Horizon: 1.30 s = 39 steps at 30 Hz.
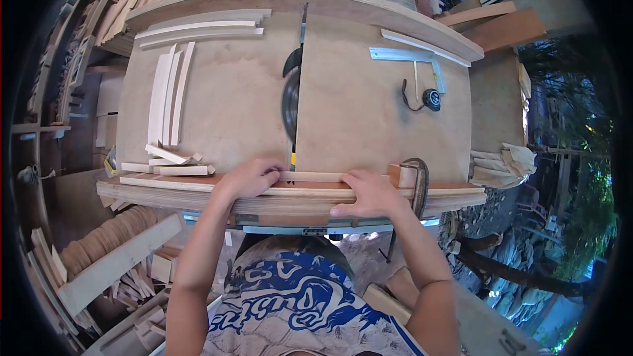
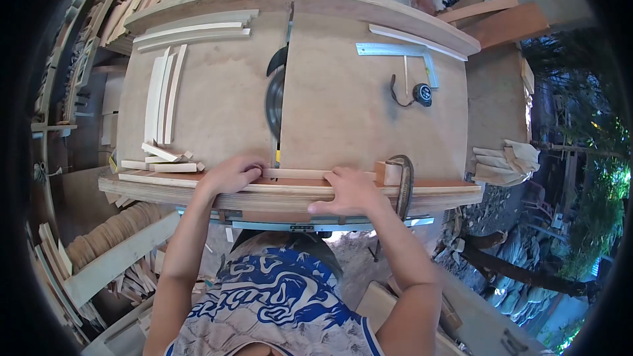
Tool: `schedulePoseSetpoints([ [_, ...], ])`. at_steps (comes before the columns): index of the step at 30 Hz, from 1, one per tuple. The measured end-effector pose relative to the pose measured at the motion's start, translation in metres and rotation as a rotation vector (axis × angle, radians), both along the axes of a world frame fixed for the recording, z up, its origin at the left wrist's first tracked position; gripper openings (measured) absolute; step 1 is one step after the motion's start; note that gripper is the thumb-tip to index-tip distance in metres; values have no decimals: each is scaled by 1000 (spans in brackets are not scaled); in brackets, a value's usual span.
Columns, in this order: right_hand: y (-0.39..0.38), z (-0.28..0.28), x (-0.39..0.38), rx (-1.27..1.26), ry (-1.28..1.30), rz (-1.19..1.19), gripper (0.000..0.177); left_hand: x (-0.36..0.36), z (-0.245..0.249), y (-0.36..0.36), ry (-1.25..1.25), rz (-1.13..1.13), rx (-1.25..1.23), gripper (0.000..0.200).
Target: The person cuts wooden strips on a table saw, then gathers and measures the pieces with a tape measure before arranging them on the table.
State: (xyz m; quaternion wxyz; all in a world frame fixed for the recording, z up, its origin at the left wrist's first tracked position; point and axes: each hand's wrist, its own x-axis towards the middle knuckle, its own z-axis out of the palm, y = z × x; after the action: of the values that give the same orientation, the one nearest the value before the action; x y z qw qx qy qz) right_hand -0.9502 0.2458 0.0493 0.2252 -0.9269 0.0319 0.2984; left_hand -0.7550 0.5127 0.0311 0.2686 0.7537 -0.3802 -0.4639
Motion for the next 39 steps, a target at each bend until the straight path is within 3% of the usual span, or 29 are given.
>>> schedulePoseSetpoints([
  [3, -2, -3, -1, 25, -2, -9, 113, -1, 3, 3, -150, 59, 161, 36],
  [5, 2, 3, 1, 2, -12, -2, 114, 1, -20, 14, -61, 121, 21, 42],
  [10, 13, -9, -8, 51, -166, 23, 113, 5, -14, 11, 85, 118, 94, 45],
  [12, 11, -11, -8, 56, -177, 2, 102, 6, -11, 11, 128, 116, 105, 45],
  [15, 9, -13, -4, 49, -140, 9, 88, -6, 6, 15, 30, 99, 66, 44],
  [17, 7, -6, 3, 39, -109, 25, 83, -27, 37, 25, -317, 259, -115, 35],
  [18, 9, -5, 6, 27, -76, 45, 79, -37, 36, 39, -323, 263, -97, 35],
  [20, 9, -10, 5, 26, -142, 60, 78, -51, 22, 72, -654, 571, -394, 25],
  [21, 10, -12, 6, 0, -204, 60, 77, -51, 11, 82, -666, 585, -376, 25],
  [23, 13, -1, 15, 6, -169, 80, 78, -51, -9, 88, -1080, 486, -639, 18],
  [24, 13, 4, 19, -2, -127, 85, 79, -49, -1, 78, -1134, 483, -650, 17],
  [39, 33, -21, 3, 9, -234, -62, 78, -49, -15, 86, -1225, 533, -701, 15],
])
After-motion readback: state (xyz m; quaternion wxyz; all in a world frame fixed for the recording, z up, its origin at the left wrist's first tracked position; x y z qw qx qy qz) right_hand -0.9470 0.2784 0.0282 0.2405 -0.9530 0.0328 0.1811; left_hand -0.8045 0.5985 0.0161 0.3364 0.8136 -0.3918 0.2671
